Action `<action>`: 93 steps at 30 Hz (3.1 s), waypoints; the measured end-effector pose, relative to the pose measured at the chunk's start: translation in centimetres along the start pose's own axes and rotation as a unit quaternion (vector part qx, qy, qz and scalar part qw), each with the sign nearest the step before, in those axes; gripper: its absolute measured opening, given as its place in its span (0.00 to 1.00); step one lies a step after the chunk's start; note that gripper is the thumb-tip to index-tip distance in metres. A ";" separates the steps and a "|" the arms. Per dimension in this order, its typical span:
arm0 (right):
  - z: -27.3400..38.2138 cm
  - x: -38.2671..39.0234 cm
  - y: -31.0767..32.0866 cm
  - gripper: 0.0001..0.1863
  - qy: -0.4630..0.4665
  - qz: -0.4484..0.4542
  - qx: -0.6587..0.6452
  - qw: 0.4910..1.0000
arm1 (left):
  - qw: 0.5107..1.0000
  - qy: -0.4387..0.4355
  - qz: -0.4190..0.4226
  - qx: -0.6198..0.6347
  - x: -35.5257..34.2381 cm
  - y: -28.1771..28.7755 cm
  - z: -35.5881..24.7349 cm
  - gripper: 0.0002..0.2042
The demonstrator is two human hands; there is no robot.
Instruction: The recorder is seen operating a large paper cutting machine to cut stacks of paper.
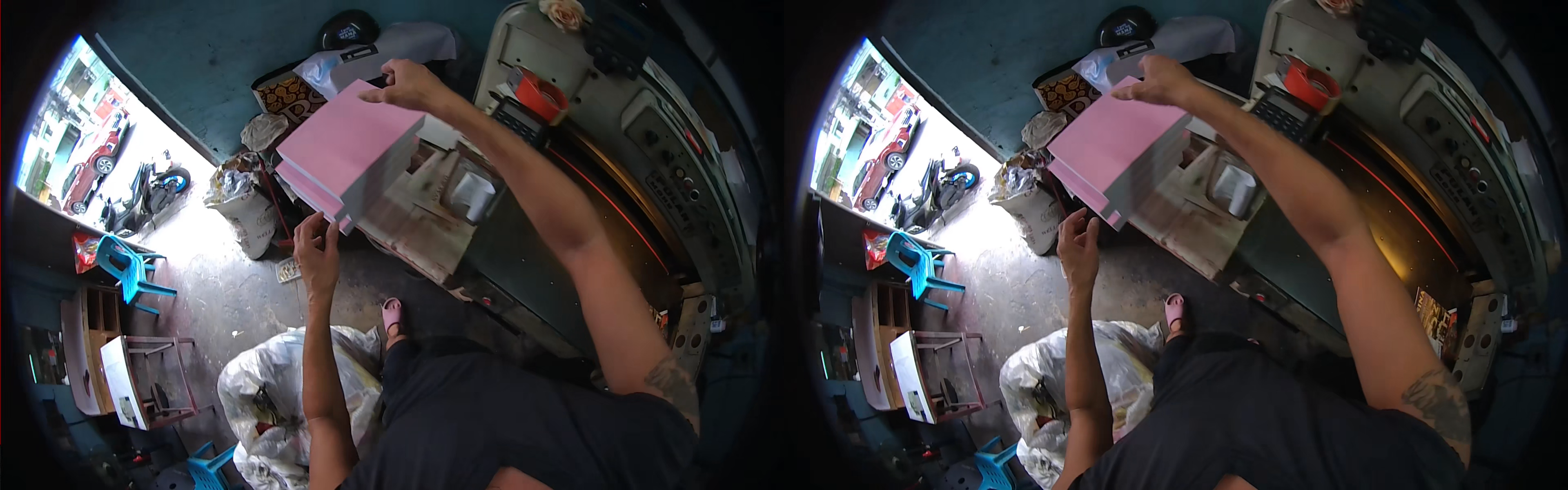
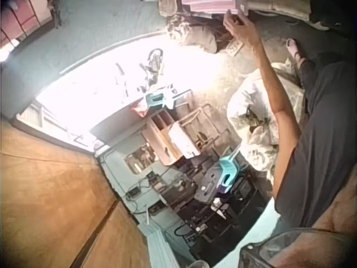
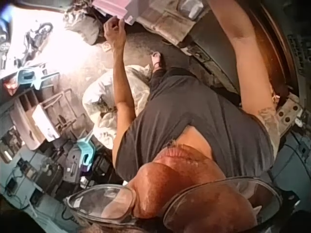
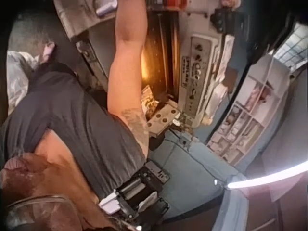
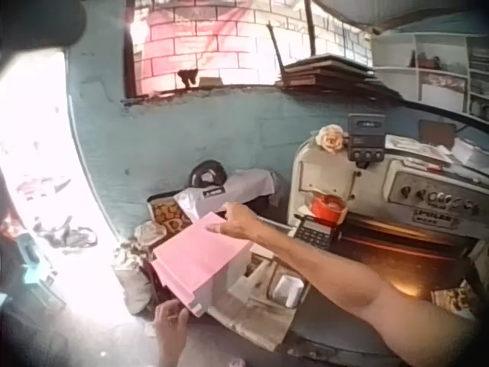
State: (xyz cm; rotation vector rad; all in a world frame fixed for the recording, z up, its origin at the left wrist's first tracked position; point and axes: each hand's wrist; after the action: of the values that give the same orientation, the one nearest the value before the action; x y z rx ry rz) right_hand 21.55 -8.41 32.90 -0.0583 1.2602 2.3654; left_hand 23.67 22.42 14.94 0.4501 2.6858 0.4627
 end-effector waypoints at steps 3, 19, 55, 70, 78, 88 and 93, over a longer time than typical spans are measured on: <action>-3.9 -8.1 -1.9 0.54 -0.090 0.160 -0.039 0.982 | 0.996 -0.051 0.008 -0.067 -4.6 -1.0 0.1 0.18; -13.1 -15.1 -9.5 0.38 -0.305 0.290 -0.216 0.881 | 0.888 -0.108 0.362 0.263 -11.7 8.7 0.5 0.25; 1.7 40.6 18.3 0.30 -0.183 -0.229 -0.132 0.947 | 0.599 0.437 0.245 0.624 25.0 -6.9 -14.5 0.30; -20.8 66.3 4.9 0.29 -0.460 -0.531 -0.386 0.598 | 0.718 0.371 0.552 0.205 24.4 -36.0 -13.4 0.35; -21.2 60.5 -3.4 0.27 -0.423 -0.579 -0.577 0.390 | 0.742 0.213 0.633 0.062 16.2 -51.3 -13.2 0.22; -32.7 44.1 -0.4 0.23 -0.405 -0.639 -0.540 0.368 | 0.833 0.322 0.433 0.122 18.6 -50.4 -11.3 0.21; -37.4 37.2 0.1 0.20 -0.366 -0.645 -0.569 0.354 | 0.749 0.470 0.358 0.300 15.9 -54.6 -13.7 0.21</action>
State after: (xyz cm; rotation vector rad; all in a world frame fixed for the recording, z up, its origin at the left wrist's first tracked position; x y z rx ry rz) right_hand -18.28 -24.35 2.18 -0.2543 -0.9131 0.9148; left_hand -9.22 -24.01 1.58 1.9344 3.4952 -0.0920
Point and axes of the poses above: each hand's wrist, its own x-axis away from the middle knuckle, its own y-axis out of the back of the hand, z = x × y, and after that the axes turned 5 degrees about y, right-handed
